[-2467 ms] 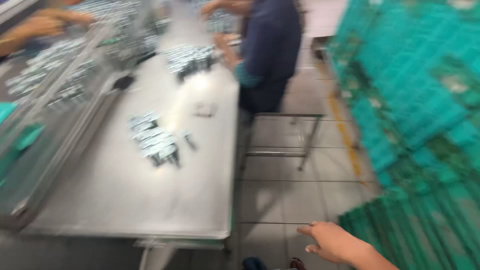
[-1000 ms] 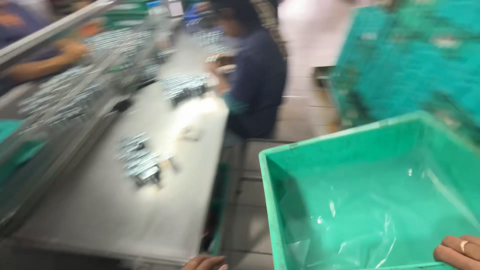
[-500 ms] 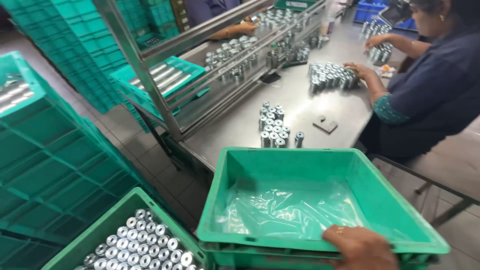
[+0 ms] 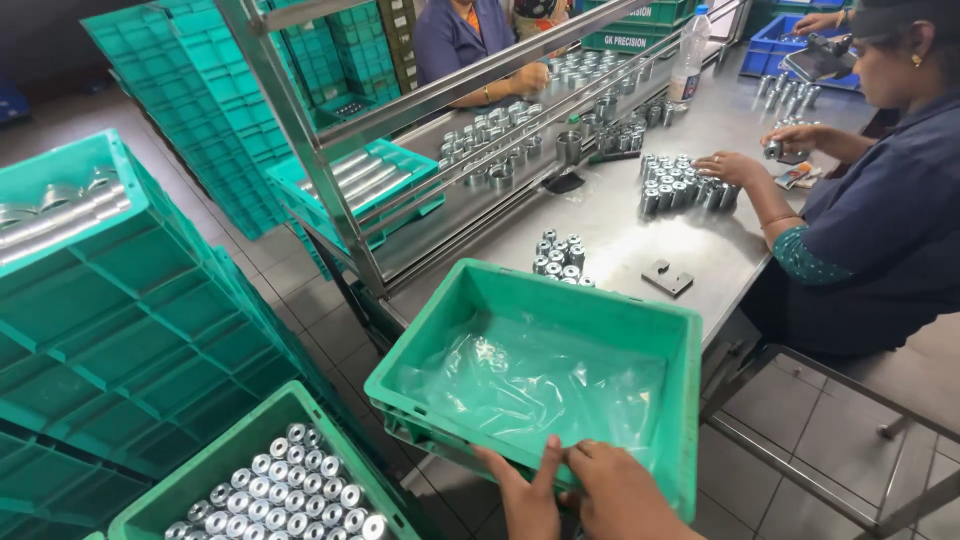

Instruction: Sorting and placing small cylindrical metal components into a green plastic crate.

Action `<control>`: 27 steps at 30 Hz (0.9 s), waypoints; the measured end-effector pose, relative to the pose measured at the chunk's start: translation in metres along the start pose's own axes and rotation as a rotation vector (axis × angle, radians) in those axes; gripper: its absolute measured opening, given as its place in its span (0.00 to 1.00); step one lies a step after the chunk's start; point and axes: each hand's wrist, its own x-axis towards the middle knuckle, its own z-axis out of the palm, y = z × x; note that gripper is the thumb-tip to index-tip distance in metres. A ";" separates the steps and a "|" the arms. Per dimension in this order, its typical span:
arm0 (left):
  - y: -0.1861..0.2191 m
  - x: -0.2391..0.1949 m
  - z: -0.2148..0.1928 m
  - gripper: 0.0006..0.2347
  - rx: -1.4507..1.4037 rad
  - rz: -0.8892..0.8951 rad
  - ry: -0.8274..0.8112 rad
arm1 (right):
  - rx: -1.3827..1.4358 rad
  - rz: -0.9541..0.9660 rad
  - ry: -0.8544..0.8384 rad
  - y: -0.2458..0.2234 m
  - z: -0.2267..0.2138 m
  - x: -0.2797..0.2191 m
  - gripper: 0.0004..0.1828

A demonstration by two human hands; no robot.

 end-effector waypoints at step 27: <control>0.055 0.112 -0.070 0.45 0.127 0.026 0.154 | 0.234 0.267 0.325 0.228 -0.117 0.019 0.12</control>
